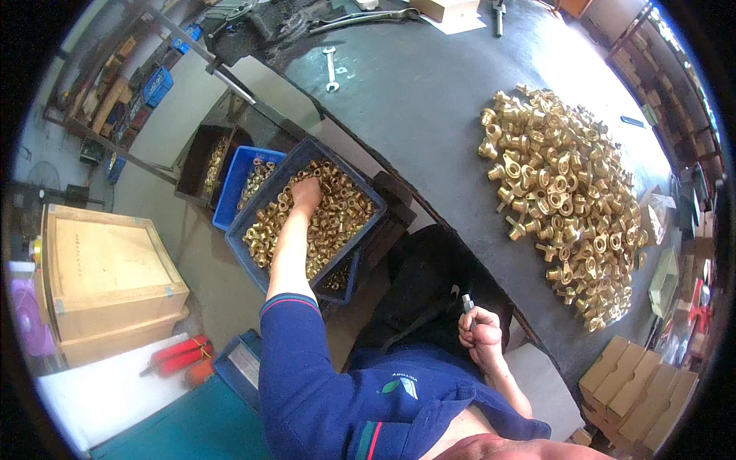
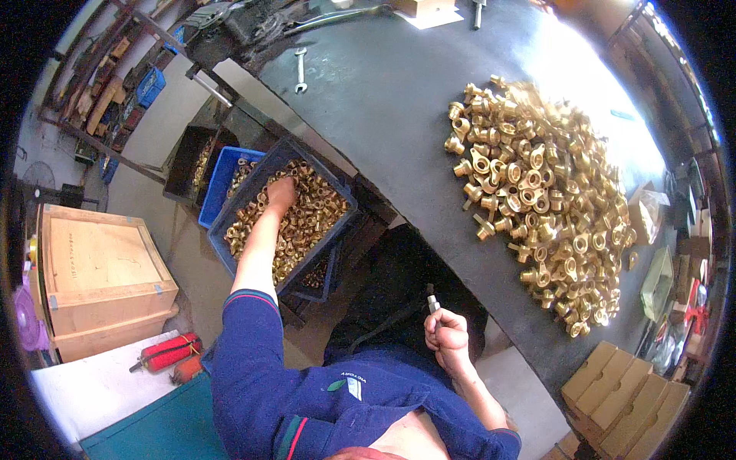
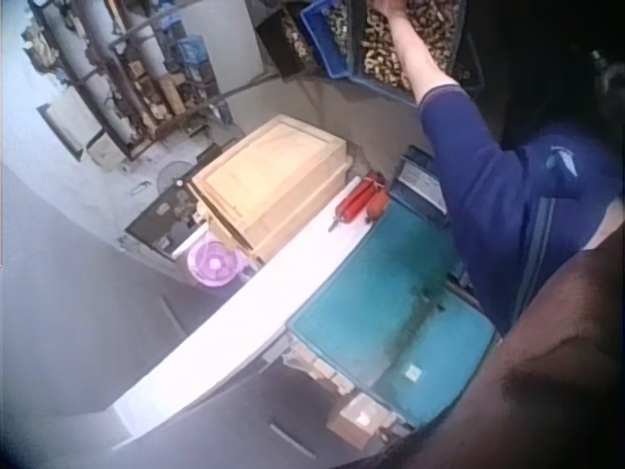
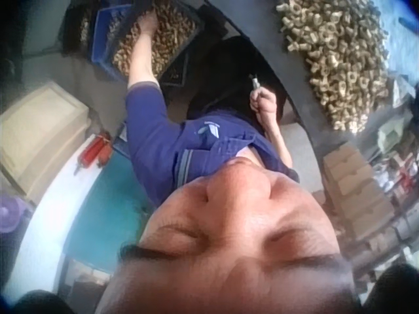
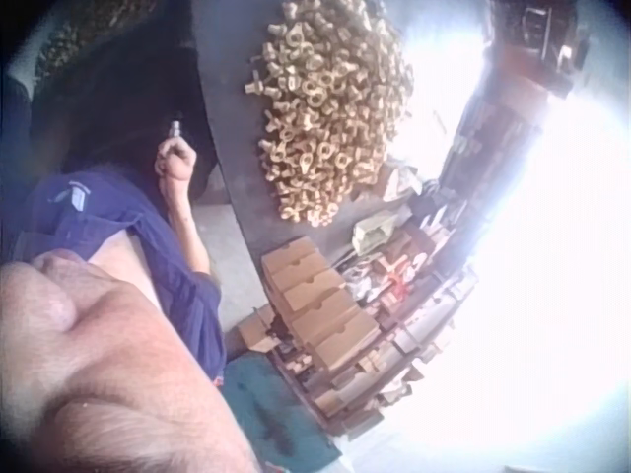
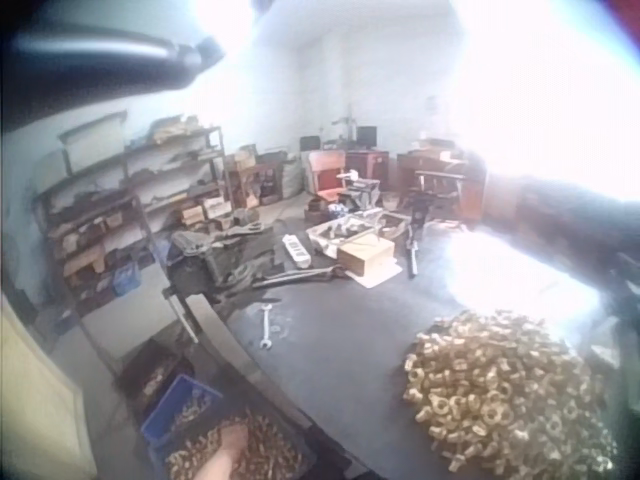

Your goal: The person repeatedly picks brass fittings from a blue bin, inserts a metal rod into each fitting, and places the assembled unit on the table. The person continues this one-at-a-time assembly process throughout the clip.

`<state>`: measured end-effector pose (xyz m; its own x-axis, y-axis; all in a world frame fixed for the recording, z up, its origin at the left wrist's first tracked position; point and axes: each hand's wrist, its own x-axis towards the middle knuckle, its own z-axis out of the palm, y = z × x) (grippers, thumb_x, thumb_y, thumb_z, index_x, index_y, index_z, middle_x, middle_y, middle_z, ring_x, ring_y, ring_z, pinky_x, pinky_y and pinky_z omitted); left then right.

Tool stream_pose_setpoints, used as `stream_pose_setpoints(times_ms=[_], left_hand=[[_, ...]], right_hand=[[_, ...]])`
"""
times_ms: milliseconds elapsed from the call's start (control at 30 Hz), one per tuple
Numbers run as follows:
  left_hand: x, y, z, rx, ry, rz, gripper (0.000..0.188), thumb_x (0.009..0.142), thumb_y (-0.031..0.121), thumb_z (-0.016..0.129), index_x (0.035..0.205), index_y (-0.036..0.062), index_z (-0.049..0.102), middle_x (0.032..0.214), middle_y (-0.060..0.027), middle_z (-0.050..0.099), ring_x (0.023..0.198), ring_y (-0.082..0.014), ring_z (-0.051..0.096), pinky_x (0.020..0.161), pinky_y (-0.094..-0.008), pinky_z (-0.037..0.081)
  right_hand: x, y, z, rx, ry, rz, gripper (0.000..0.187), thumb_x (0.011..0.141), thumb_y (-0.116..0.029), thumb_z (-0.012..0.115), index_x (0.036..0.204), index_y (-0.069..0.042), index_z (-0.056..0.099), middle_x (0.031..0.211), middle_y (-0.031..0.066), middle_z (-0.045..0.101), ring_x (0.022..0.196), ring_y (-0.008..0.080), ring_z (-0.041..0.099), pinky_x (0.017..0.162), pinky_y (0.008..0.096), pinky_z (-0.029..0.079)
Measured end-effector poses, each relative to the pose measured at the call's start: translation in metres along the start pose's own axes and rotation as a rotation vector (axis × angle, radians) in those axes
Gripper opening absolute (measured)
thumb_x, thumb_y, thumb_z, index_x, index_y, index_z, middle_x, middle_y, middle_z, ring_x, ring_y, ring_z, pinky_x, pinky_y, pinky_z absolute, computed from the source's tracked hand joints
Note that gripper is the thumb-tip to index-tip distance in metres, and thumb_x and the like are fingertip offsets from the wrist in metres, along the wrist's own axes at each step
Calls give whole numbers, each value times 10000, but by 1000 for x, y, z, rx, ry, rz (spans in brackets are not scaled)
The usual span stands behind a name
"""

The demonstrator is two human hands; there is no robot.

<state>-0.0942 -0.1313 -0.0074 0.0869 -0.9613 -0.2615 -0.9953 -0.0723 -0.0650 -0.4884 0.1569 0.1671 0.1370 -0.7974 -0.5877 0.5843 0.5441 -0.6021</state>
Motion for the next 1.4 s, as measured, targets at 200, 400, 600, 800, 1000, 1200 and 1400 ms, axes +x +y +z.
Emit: stream_pose_setpoints(times_ms=[200, 400, 600, 800, 1000, 1200, 1400], left_hand=[[-25, 2, -39, -255, 27, -23, 210, 786, 173, 584, 902, 11, 652, 888, -163, 651, 882, -304, 623, 765, -445, 468], [-115, 31, -90, -1591, -350, 141, 216, 874, 154, 551, 942, -36, 627, 775, -104, 646, 632, -181, 630, 607, -302, 520], [-220, 111, -112, -1819, -695, 397, 184, 874, 105, 542, 965, -40, 609, 846, -133, 650, 682, -185, 638, 607, -324, 554], [-263, 168, -126, -1604, -698, 440, 131, 867, 66, 557, 941, -37, 589, 767, -84, 628, 648, -121, 597, 608, -246, 505], [-268, 184, -131, -1444, -725, 531, 140, 874, 77, 542, 949, -31, 591, 724, -59, 615, 632, -102, 587, 592, -230, 490], [-265, 193, -136, -1436, -945, 597, 133, 875, 78, 535, 943, -20, 595, 740, -49, 607, 642, -105, 586, 596, -247, 510], [-272, 210, -141, -1390, -881, 658, 125, 873, 58, 533, 945, -22, 597, 736, -50, 615, 640, -109, 591, 611, -239, 501]], right_hand=[[-5, 5, -4, -10, -10, 26, 159, 579, 112, 408, 657, 2, 493, 615, 57, 441, 440, 80, 342, 379, 193, 248], [3, 1, 0, -486, -132, -52, 139, 569, 28, 459, 664, -18, 550, 610, 14, 507, 524, 99, 450, 456, 245, 327], [8, -6, 30, -857, -364, -320, 173, 545, 60, 473, 660, -38, 558, 680, 41, 493, 614, 142, 476, 551, 266, 359], [-9, -9, 17, -965, -340, -424, 87, 592, -103, 567, 669, -64, 556, 674, 94, 496, 627, 220, 507, 525, 328, 374], [-26, -15, 8, -1184, -197, -499, 95, 595, -124, 559, 662, -59, 547, 659, 93, 489, 610, 224, 500, 524, 336, 370], [-30, -12, -8, -870, -301, -374, 70, 598, -29, 557, 664, -47, 572, 666, 44, 500, 601, 143, 482, 518, 270, 350], [-34, -7, -17, -565, -243, -344, 81, 594, 20, 517, 638, -26, 566, 602, 8, 497, 513, 92, 450, 466, 229, 322]])
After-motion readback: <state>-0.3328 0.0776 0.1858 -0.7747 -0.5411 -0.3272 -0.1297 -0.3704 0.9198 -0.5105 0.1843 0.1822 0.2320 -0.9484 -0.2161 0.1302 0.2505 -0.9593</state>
